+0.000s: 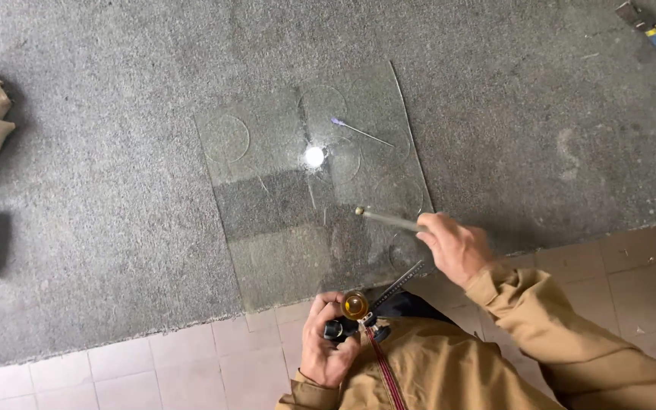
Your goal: Scoring circular patterns on a glass sheet using a circular cutter and applying lubricant
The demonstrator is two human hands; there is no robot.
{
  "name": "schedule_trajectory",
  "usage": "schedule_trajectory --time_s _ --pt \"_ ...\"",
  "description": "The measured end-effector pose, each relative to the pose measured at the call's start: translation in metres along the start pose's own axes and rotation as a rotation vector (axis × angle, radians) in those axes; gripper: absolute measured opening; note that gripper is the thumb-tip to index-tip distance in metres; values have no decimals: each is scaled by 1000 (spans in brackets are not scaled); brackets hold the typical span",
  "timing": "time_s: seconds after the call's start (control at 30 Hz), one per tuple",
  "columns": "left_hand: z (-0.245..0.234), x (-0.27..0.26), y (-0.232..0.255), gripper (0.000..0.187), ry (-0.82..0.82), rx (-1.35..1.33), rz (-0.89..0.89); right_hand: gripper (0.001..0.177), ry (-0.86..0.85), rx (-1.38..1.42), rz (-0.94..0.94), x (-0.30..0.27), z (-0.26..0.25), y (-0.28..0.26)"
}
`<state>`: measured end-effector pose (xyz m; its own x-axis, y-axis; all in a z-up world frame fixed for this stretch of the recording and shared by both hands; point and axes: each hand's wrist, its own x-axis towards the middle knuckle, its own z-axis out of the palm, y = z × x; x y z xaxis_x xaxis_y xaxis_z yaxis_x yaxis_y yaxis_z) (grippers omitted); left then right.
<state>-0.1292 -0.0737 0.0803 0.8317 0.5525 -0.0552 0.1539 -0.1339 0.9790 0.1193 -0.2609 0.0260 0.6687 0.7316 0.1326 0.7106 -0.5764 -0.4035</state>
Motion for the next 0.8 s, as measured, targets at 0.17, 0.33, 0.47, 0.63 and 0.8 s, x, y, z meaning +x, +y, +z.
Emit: schedule_trajectory --time_s 0.17,0.33,0.47,0.63,0.8 --pt "-19 -11 3 26 -31 52 -95 16 -153 -53 79 4 15 -36" --pt "-23 -16 7 26 -50 19 -10 15 -6 8 21 1 2 -45" --pt "-24 -23 7 28 -104 -23 10 14 -20 -74 7 6 0 -58" --pt "-27 -14 8 25 -113 -19 8 13 37 -100 -2 9 7 -33" --pt "-22 -15 -1 31 -121 -27 -25 14 277 -87 216 -6 0 30"
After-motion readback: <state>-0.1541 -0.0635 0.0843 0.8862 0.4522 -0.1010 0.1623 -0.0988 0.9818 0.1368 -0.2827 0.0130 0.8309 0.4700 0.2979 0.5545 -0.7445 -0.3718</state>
